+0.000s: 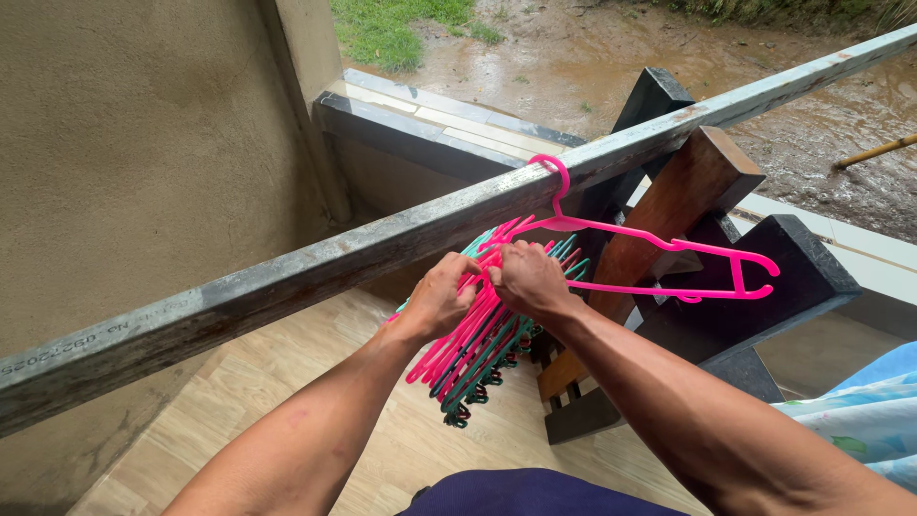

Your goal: The person takes a pink hanger from a bundle on a balcony railing, then picks a white t-shirt from a blue laundry basket, places it on the hanger, and hangs it on the railing. The person repeats the process with a second garment, a red and black shirt, placing it on another hanger and hanging it on the railing.

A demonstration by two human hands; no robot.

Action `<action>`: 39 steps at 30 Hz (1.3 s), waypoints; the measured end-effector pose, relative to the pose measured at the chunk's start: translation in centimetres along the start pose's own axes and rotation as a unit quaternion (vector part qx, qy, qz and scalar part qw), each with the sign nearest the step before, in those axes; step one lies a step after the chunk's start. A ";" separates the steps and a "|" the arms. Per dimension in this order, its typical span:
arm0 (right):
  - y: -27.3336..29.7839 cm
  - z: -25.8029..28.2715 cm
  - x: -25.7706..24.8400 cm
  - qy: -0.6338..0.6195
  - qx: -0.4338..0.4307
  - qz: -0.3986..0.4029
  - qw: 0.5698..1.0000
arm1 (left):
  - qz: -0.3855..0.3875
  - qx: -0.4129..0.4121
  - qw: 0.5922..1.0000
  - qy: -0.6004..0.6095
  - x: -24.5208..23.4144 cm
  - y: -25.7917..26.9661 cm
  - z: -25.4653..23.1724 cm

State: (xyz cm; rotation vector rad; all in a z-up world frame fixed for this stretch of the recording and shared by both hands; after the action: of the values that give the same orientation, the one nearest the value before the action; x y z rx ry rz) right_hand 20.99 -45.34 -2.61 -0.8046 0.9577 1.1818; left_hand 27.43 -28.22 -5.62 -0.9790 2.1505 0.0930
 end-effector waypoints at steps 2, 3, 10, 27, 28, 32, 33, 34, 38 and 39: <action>0.3 0.4 0.0 0.007 -0.016 -0.020 1.000 | -0.024 -0.059 0.998 0.022 0.4 -0.8 0.4; 0.5 0.5 0.1 0.011 -0.024 -0.029 0.999 | -0.035 -0.089 0.995 0.033 0.5 -0.9 0.5; 1.3 0.4 0.5 0.012 -0.023 -0.024 0.999 | -0.031 -0.089 0.996 0.000 0.2 -0.2 -0.3; 0.8 0.7 -0.1 0.007 -0.019 0.027 0.999 | -0.042 -0.079 0.996 -0.030 -0.4 0.8 -1.3; 0.8 0.7 -0.1 0.005 -0.025 0.016 1.000 | -0.049 -0.071 0.996 -0.030 -0.4 1.0 -1.2; 0.9 0.3 0.2 0.003 -0.043 -0.011 0.999 | -0.064 -0.044 0.997 -0.027 -0.8 2.5 -0.7; 0.8 0.3 0.4 0.005 -0.045 -0.014 0.999 | -0.064 -0.037 0.997 -0.025 -0.9 2.9 -0.6; 0.7 0.3 0.5 0.010 -0.037 -0.004 0.999 | -0.066 -0.035 0.997 -0.024 -1.0 3.1 -0.5; 0.7 0.4 0.6 0.012 -0.026 0.012 1.000 | -0.064 -0.047 0.997 -0.024 -1.1 3.8 -0.6; 0.8 0.4 0.6 0.008 -0.028 0.011 1.000 | -0.062 -0.055 0.996 -0.026 -1.1 3.9 -0.7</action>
State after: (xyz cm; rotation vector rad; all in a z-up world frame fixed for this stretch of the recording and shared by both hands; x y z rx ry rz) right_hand 20.31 -44.58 -2.98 -0.8506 0.9514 1.2275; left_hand 24.85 -24.97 -5.29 -1.1592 2.0501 0.1768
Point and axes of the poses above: each hand's wrist, its own y-axis away from the middle knuckle, its own x-axis out of the palm, z = x × y, the point moved 1 cm from there along -y, towards the middle knuckle, and after that the axes turned 6 degrees about -y, right-handed, at the moved point
